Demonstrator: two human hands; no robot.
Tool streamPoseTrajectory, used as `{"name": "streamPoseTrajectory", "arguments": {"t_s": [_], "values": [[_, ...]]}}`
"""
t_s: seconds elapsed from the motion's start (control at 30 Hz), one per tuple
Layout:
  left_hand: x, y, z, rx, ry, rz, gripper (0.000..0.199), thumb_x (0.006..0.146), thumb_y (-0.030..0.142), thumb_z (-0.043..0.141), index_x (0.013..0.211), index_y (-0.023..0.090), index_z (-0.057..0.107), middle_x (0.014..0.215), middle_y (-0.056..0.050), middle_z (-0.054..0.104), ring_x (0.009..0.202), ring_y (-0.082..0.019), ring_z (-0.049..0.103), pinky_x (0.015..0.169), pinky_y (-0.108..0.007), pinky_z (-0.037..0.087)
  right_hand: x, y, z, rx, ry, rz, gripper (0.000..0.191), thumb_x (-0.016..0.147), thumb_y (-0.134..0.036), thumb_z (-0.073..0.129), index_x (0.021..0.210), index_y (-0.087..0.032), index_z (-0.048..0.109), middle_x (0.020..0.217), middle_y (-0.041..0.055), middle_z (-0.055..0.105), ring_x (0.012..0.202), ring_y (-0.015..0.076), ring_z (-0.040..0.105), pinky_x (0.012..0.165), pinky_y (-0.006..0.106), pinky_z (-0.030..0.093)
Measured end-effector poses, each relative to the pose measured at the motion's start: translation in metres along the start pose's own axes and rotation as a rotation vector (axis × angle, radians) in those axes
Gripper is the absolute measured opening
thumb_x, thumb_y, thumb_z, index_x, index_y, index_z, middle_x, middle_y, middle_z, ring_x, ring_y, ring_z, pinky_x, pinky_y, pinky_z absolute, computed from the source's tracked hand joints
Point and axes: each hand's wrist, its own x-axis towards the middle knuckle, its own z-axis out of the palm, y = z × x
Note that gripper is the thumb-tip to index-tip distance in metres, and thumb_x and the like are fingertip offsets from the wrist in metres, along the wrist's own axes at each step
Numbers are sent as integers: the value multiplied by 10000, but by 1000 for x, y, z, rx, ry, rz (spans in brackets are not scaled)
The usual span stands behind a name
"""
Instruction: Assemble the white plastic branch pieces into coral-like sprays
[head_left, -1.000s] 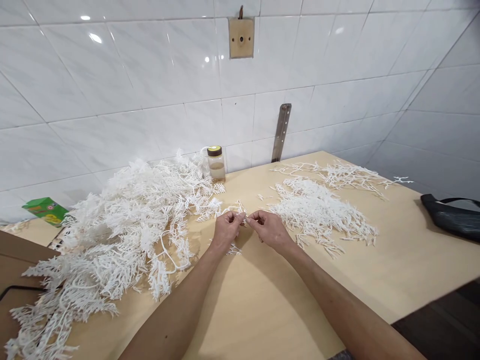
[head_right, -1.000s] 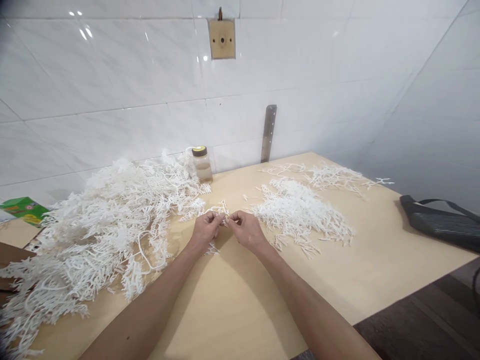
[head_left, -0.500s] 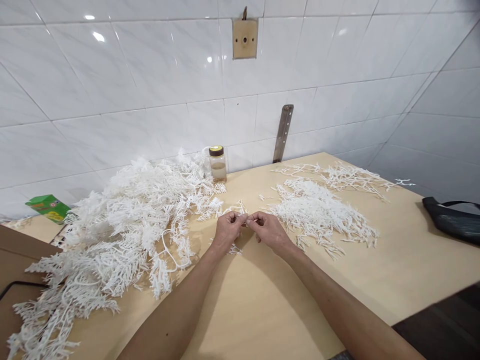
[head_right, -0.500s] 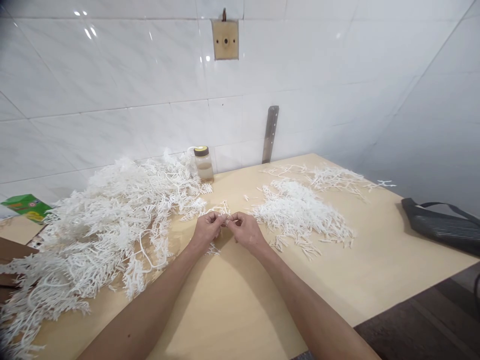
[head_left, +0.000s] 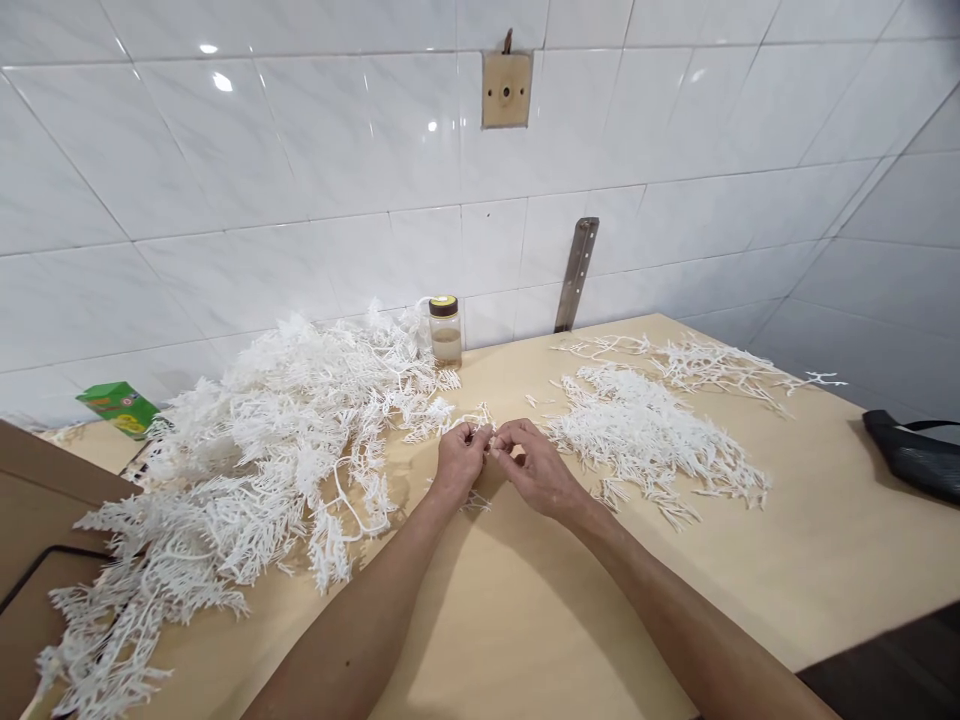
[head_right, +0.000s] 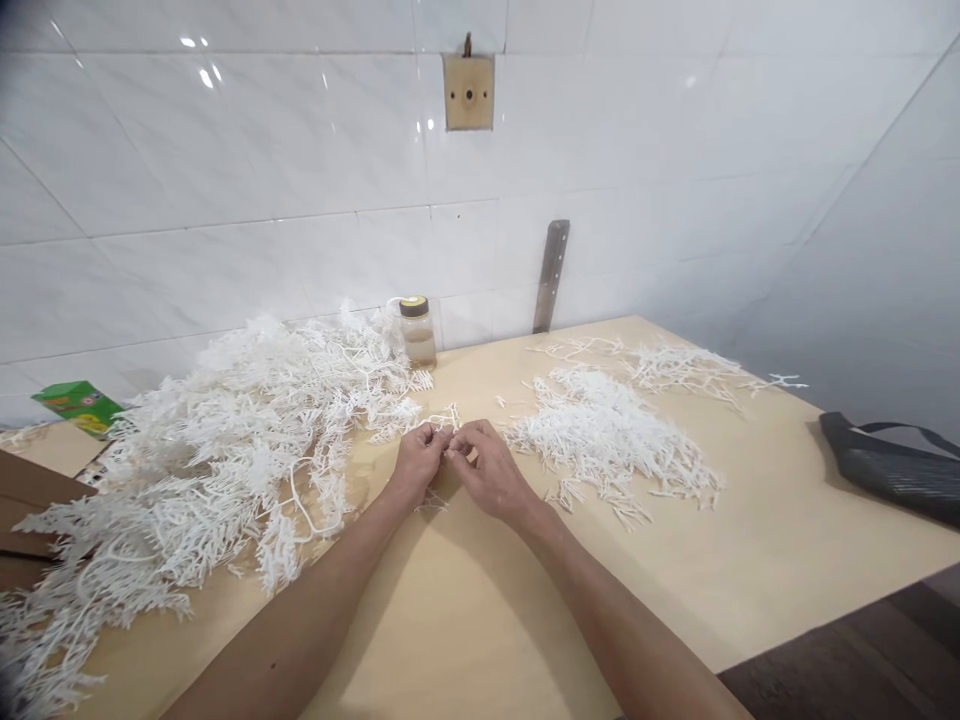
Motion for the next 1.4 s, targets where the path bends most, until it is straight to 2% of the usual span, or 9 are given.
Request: {"name": "streamPoseTrajectory", "arguments": {"t_s": [0.17,0.27,0.37,0.47,0.6,0.77,1.0,1.2,1.4], "values": [[-4,6,-2,-107,-46,-104,394,776,539,633,648,179,538,410,68,425,356,-64,314,398,-204,229,4,25,-8,-170,209,284,105,809,-284,543,816,-198,603,744,19,632,668,169,583,647,302,456],[-3,6,-2,-104,-56,-99,412,759,548,652,628,173,541,383,70,415,344,-58,311,391,-195,223,4,30,-11,-285,267,331,196,749,-237,558,916,-183,646,833,41,659,631,156,581,671,314,462],[-4,7,-3,-86,-72,-64,424,746,561,668,632,169,555,388,67,428,347,-58,327,392,-195,234,4,21,-9,-251,203,286,283,773,-298,574,1011,-178,670,933,68,689,643,153,599,694,319,475],[-5,8,-2,-56,-97,-29,432,729,576,684,649,165,577,395,66,436,354,-65,350,393,-201,244,4,10,-3,-155,92,283,272,815,-386,564,948,-185,690,899,59,719,651,160,614,659,306,480],[-6,7,-1,-56,-89,-5,427,714,572,703,662,164,587,418,70,440,378,-66,369,413,-200,272,3,6,0,-75,74,305,192,800,-310,543,854,-190,684,763,26,707,595,146,605,592,273,472],[-5,2,0,-51,-64,-20,406,726,559,697,695,165,605,446,74,449,384,-62,360,415,-198,271,1,4,0,60,-60,434,215,754,-218,543,944,-187,639,569,-44,606,402,112,537,439,227,430],[-4,2,0,-53,-93,-17,415,703,561,708,663,164,595,481,57,494,388,-64,377,405,-204,279,1,10,6,57,26,323,221,850,-396,554,847,-195,648,691,-5,656,411,97,510,426,236,426],[-3,2,1,17,-83,5,373,726,500,688,605,168,570,463,60,465,417,-69,377,440,-207,288,1,13,5,-164,133,26,111,834,-222,548,795,-197,649,742,25,670,636,145,583,618,264,460],[-4,7,-2,-36,-30,39,358,724,480,694,619,163,563,547,34,531,507,-87,456,499,-208,356,-3,-3,10,-138,-22,-150,132,842,-151,518,785,-198,627,752,12,640,603,119,532,599,246,423]]}}
